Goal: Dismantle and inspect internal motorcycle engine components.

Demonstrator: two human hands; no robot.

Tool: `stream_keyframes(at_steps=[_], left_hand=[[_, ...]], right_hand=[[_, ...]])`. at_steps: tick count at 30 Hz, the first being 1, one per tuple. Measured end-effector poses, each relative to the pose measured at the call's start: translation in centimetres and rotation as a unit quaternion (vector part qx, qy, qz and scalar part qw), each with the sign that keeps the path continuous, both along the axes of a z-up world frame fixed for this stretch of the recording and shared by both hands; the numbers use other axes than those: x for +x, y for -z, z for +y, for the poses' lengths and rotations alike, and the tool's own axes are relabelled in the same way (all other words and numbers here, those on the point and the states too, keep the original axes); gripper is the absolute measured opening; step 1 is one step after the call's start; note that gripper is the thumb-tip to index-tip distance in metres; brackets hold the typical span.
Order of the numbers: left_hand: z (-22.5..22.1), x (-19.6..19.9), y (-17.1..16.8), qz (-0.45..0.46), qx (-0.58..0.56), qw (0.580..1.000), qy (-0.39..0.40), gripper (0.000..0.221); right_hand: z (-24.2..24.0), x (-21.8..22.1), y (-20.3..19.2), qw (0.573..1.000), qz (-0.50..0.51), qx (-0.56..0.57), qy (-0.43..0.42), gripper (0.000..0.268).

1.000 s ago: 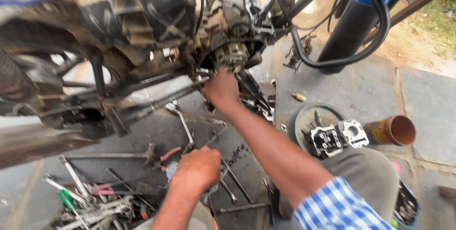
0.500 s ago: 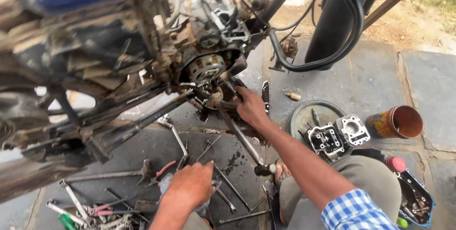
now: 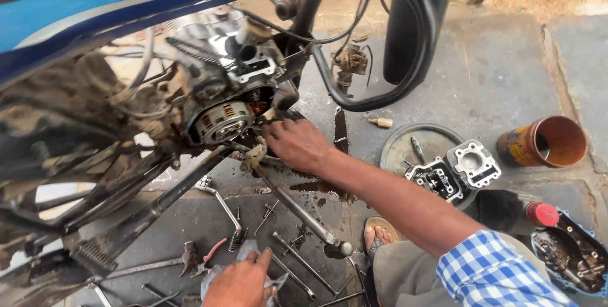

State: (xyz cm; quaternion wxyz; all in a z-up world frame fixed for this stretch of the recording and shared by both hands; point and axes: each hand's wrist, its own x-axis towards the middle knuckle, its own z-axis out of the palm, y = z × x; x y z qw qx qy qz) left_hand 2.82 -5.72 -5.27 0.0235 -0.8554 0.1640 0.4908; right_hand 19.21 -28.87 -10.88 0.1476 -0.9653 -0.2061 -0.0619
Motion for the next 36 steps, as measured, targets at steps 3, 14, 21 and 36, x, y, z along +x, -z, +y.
stream_keyframes(at_steps=[3, 14, 21, 36], left_hand=[[1.2, 0.4, 3.4, 0.014, -0.042, 0.999, 0.026, 0.080], [10.1, 3.5, 11.8, -0.059, -0.100, 0.993, -0.030, 0.083], [8.1, 4.5, 11.8, 0.006, -0.011, 1.000, -0.019, 0.080], [14.9, -3.2, 22.6, -0.227, -0.227, 0.947, 0.023, 0.048]], right_hand=[[-0.3, 0.7, -2.5, 0.991, 0.055, -0.089, -0.078, 0.034], [-0.8, 0.5, 2.1, 0.991, 0.072, -0.042, -0.101, 0.050], [-0.9, 2.2, 1.3, 0.991, 0.086, -0.006, -0.104, 0.044], [-1.5, 2.5, 2.9, 0.976, -0.134, -0.077, -0.155, 0.043]])
